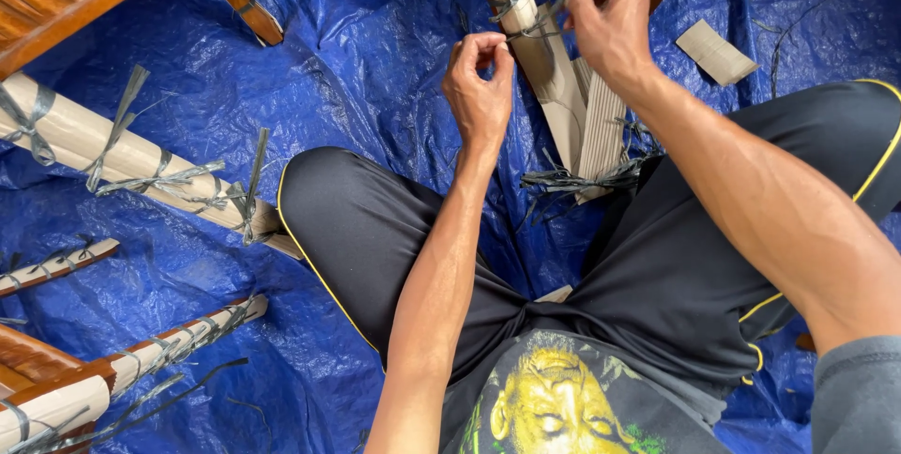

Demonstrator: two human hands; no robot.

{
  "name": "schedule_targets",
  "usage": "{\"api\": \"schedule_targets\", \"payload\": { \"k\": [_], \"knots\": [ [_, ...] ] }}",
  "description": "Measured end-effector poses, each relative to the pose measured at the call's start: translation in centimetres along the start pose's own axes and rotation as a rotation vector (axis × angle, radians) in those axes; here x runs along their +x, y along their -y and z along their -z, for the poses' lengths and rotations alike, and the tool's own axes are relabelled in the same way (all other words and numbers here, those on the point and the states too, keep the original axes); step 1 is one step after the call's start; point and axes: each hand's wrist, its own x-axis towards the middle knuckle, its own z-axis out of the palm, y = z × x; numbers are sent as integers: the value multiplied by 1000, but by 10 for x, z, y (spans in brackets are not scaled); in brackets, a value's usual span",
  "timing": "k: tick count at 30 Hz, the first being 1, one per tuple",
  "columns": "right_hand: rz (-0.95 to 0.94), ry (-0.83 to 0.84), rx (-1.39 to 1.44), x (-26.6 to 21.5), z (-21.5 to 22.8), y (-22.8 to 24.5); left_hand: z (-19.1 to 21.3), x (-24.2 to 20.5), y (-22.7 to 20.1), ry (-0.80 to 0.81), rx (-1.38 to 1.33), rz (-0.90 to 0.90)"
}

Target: Securing protective cardboard wrapping onto furniture legs using plastic ties.

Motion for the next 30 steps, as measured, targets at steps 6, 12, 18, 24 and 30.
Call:
{"api": "schedule_targets", "payload": {
  "k": [6, 12, 18, 24, 30],
  "knots": [
    [-187, -160, 385, 19, 39, -29, 1, -6, 13, 3, -184, 87],
    [-221, -65, 220, -9, 46, -33, -4, -16, 39, 22, -190, 186],
    [-159, 30, -297, -39, 63, -59, -5, -21, 45, 26, -252, 277],
    [-275, 289, -754, -87, 63, -120, -15, -29, 46, 100, -144, 354],
    [-333, 318, -772, -115, 63, -158, -26, -39, 55, 105, -218, 410]
  ]
}}
